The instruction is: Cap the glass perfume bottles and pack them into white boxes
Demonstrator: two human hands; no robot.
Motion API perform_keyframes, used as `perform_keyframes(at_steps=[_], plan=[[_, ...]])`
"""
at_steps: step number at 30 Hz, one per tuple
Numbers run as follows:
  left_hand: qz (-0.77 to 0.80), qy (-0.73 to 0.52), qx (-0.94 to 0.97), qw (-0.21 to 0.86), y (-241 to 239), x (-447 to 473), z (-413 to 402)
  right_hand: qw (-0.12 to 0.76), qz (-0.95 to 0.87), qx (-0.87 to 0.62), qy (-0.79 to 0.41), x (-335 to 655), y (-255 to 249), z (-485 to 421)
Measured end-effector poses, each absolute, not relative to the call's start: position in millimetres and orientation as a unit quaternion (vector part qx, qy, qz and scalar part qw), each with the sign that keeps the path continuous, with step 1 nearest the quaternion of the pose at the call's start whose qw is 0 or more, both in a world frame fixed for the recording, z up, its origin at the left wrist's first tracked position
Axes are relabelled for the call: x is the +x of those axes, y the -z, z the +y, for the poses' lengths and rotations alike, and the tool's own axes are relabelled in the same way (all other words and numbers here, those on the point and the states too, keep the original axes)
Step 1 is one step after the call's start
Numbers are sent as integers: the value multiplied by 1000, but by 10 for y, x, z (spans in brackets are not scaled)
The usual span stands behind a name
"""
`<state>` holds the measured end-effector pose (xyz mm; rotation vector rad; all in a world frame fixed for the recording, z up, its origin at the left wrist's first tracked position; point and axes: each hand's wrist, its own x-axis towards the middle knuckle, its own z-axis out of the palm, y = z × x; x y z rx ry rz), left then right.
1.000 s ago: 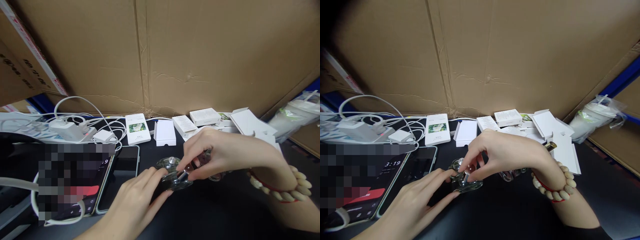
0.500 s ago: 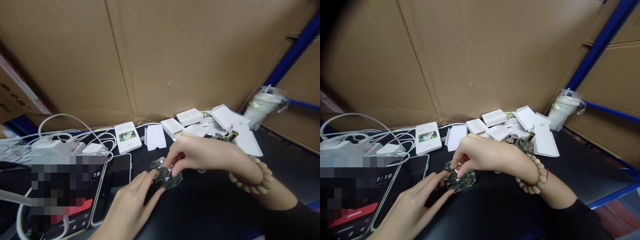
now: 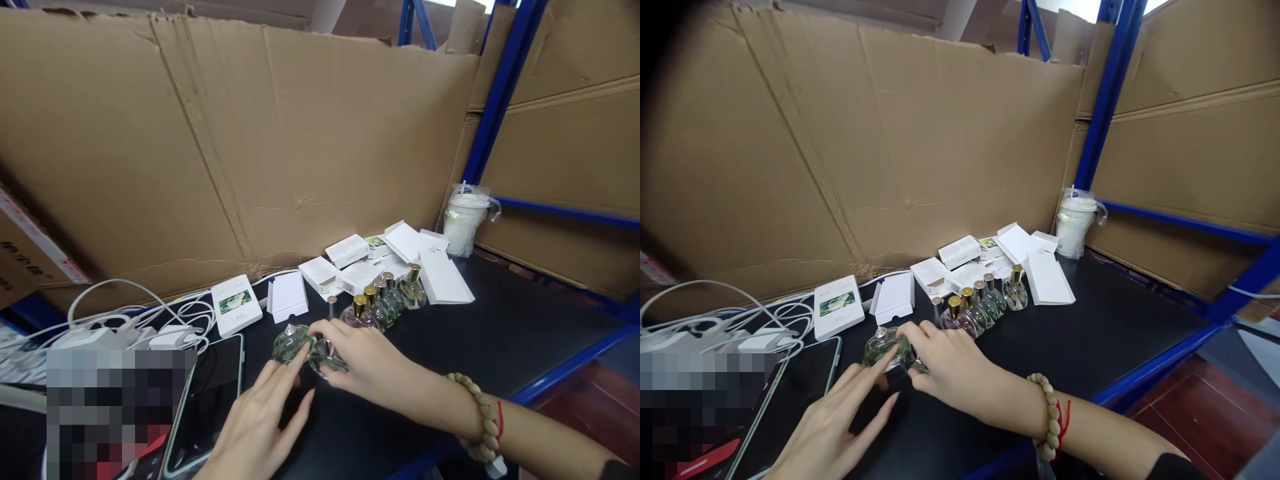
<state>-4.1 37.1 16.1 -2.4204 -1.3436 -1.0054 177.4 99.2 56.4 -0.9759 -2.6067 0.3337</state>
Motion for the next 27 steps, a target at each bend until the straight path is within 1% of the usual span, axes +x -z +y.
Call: perform_keyframes(at_steps=[3, 5, 7, 8, 10, 12, 14, 15, 18, 21, 27], plan=[[-476, 353, -803, 66, -170, 20, 322, 184, -903, -388, -31, 1766, -496, 986], [-511, 360, -780, 23, -146, 126, 270, 194, -894, -403, 26, 1790, -508, 979], [-544, 380, -747, -41, -92, 277, 220, 239, -888, -388, 60, 1878, -572, 991], [-553, 399, -727, -77, -60, 357, 207, 280, -883, -372, 63, 1954, -619, 1019], [-546, 438, -700, -144, -17, 510, 229, 379, -850, -363, 37, 2164, -711, 1144], [-565, 444, -657, -227, -33, 638, 334, 479, -781, -400, -32, 2414, -757, 1357], [-588, 455, -595, -304, -118, 747, 515, 513, -690, -485, -159, 2648, -721, 1604], [-598, 481, -551, -327, -177, 799, 621, 504, -643, -521, -247, 2742, -676, 1718], [-603, 535, -448, -387, -345, 948, 925, 447, -624, -536, -351, 2905, -511, 1942], [-589, 552, -442, -392, -415, 1065, 1123, 417, -643, -494, -410, 2905, -423, 2011], [-583, 571, -461, -348, -349, 1141, 1260, 390, -689, -397, -465, 2727, -457, 2048]])
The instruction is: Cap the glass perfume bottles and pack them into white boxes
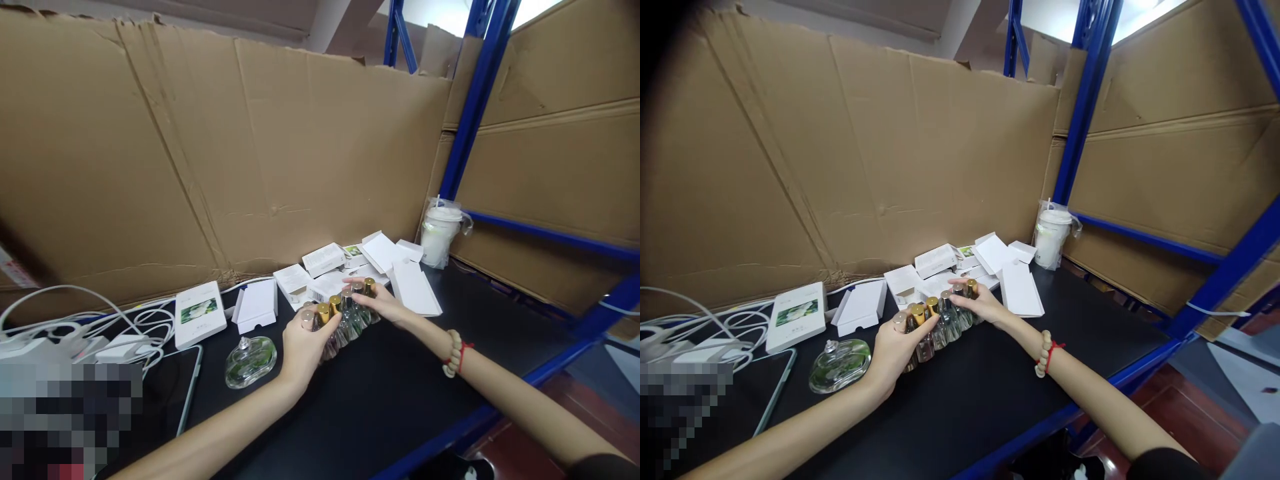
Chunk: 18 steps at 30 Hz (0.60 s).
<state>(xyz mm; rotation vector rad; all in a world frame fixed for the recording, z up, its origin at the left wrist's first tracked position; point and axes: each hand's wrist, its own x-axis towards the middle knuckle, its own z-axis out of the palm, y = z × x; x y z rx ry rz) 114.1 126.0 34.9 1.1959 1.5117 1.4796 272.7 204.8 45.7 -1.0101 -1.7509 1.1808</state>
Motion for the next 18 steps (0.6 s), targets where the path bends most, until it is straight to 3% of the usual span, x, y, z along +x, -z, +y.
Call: perform_keyframes(at_steps=[10, 18], plan=[[573, -574, 475, 341, -338, 1294, 1100, 375, -722, -371, -448, 2822, -389, 1910], [569, -554, 529, 299, -149, 1346, 950, 370, -771, -382, -350, 3315, -432, 1856]])
